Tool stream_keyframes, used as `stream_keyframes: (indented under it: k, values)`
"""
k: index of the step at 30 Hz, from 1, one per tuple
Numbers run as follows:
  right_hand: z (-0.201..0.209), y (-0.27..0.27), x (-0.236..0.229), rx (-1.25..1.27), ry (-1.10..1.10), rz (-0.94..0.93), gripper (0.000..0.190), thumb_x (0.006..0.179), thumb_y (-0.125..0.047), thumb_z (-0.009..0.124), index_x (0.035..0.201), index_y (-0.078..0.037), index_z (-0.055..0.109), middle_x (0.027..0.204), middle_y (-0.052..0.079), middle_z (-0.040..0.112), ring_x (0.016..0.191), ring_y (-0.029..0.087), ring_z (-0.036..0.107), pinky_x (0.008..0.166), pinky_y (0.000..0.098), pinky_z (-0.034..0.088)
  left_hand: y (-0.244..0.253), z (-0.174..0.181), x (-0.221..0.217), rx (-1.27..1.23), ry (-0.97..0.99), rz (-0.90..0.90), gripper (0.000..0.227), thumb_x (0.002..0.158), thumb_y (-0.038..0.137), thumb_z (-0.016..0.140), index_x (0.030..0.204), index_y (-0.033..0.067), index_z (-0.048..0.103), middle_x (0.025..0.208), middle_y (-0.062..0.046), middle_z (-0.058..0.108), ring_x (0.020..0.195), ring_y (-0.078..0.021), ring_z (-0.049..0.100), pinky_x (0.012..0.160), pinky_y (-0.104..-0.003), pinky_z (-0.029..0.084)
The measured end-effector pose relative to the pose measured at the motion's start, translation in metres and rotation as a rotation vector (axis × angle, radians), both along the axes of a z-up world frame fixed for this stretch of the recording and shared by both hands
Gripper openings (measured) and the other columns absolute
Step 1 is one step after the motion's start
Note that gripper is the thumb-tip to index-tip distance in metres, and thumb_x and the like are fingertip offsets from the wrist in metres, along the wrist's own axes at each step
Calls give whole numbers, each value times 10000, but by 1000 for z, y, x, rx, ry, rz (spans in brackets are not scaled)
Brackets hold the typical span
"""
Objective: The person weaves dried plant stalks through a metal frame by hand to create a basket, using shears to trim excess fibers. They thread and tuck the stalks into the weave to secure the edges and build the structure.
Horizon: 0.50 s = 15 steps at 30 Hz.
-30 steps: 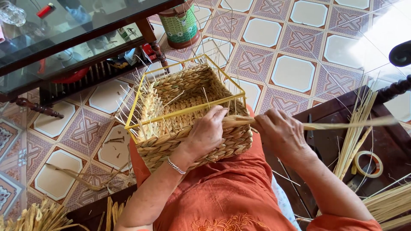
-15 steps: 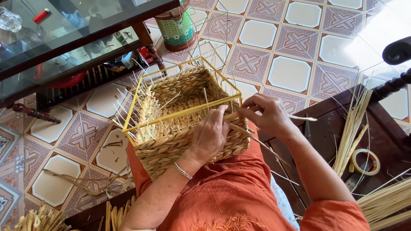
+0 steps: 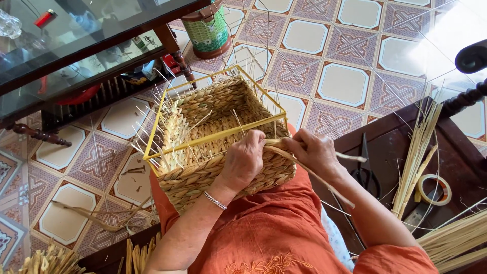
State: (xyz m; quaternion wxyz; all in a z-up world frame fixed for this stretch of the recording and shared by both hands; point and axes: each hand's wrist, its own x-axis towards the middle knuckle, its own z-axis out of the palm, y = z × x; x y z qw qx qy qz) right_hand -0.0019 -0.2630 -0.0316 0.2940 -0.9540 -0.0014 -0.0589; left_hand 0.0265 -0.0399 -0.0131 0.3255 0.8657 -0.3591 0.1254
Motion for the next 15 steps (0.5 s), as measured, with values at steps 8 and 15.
stream_keyframes:
  k: [8, 15]
  values:
    - [27, -9, -18, 270, -163, 196, 373, 866, -274, 775, 1142, -54, 656, 1031, 125, 664, 847, 170, 659, 698, 324, 555, -21, -9, 13, 182, -347, 225, 394, 993, -57, 594, 1377, 3, 528, 897, -143, 706, 571, -143, 642, 383, -215, 513]
    - [45, -2, -23, 100, -681, 282, 226, 848, -170, 814, 1032, -91, 709, 1103, 99, 690, 983, 250, 645, 809, 372, 529, -33, 10, 15, 414, -112, 130, 332, 974, 29, 631, 1263, -134, 634, 716, -197, 715, 414, -171, 632, 277, -269, 487]
